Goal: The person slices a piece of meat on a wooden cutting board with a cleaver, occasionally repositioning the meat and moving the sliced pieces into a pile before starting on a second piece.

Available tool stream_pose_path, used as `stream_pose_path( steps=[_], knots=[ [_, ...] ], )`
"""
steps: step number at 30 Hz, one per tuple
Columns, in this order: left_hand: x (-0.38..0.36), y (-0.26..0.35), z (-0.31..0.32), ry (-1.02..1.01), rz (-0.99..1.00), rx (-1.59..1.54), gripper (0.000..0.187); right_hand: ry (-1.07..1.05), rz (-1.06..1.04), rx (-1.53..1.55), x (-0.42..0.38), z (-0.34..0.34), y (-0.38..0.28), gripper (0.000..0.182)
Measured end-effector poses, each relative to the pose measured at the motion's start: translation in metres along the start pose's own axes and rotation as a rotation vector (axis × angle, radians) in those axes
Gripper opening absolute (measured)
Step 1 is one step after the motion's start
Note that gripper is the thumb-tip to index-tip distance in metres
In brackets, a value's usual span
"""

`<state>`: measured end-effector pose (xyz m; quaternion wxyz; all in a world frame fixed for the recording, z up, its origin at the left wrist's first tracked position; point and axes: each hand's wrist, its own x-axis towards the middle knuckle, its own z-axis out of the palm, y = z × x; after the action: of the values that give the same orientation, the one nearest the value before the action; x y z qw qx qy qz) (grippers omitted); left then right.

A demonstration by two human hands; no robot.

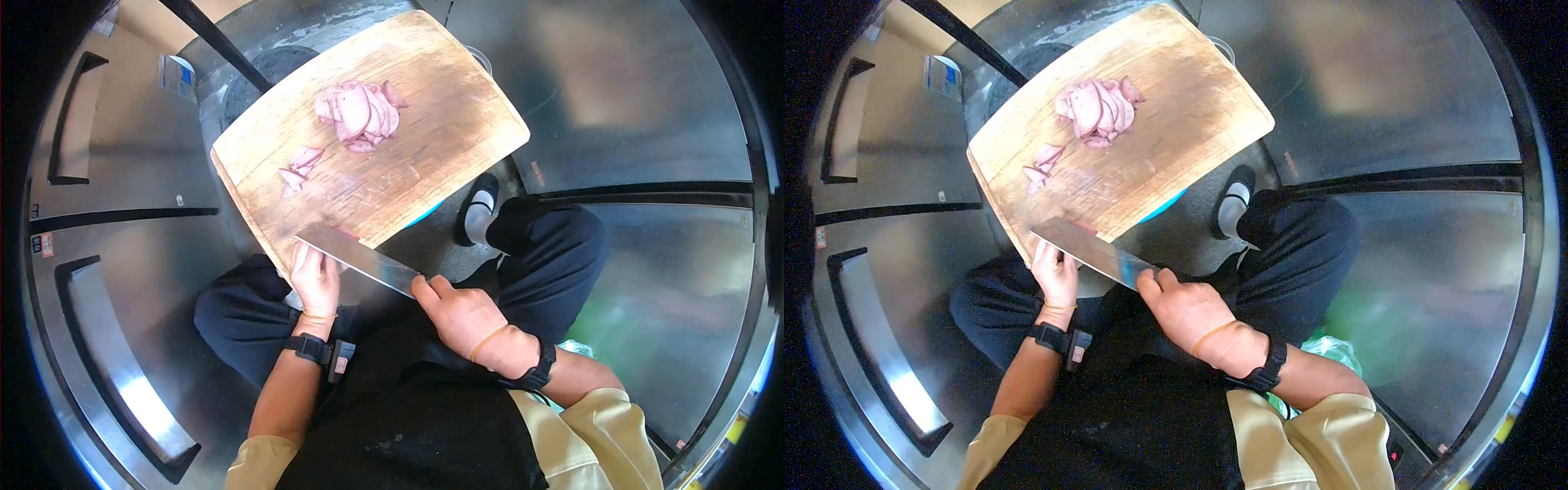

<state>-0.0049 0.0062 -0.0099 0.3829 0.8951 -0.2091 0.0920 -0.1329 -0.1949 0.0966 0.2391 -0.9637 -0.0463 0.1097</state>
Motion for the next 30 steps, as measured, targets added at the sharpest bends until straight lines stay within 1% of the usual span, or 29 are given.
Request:
stream_pose_path(
  steps=[2,4,7,11,13,16,22,25,30],
  knots=[
    [0.003,0.001,-0.002,0.007,0.035,0.055,0.018,-0.026,0.017,0.009,0.001,0.0,0.0,0.031],
    [0.004,0.002,-0.002,0.004,0.018,0.023,0.019,-0.067,0.045,0.016,0.003,0.0,-0.001,0.031],
    [0.005,0.001,-0.001,0.017,0.015,-0.009,0.019,-0.138,0.069,0.027,0.008,-0.001,0.0,0.027],
    [0.006,0.006,-0.002,0.046,-0.01,-0.04,0.019,-0.179,0.082,0.024,0.013,-0.002,0.002,0.021],
    [0.006,0.007,-0.002,0.025,-0.032,-0.063,0.019,-0.195,0.103,0.02,0.016,-0.003,0.001,0.018],
    [0.006,0.005,-0.002,0.01,-0.039,-0.046,0.018,-0.236,0.122,0.025,0.022,-0.002,0.003,0.032],
    [0.007,0.005,-0.003,0.009,-0.012,-0.033,0.018,-0.233,0.119,0.002,0.034,0.001,-0.001,0.031],
    [0.007,0.004,-0.004,0.005,0.008,-0.046,0.018,-0.18,0.128,-0.025,0.038,0.011,-0.002,0.03],
    [0.01,0.011,-0.005,0.029,-0.001,-0.113,0.018,-0.15,0.114,0.038,0.063,0.014,0.002,0.023]
  ],
)
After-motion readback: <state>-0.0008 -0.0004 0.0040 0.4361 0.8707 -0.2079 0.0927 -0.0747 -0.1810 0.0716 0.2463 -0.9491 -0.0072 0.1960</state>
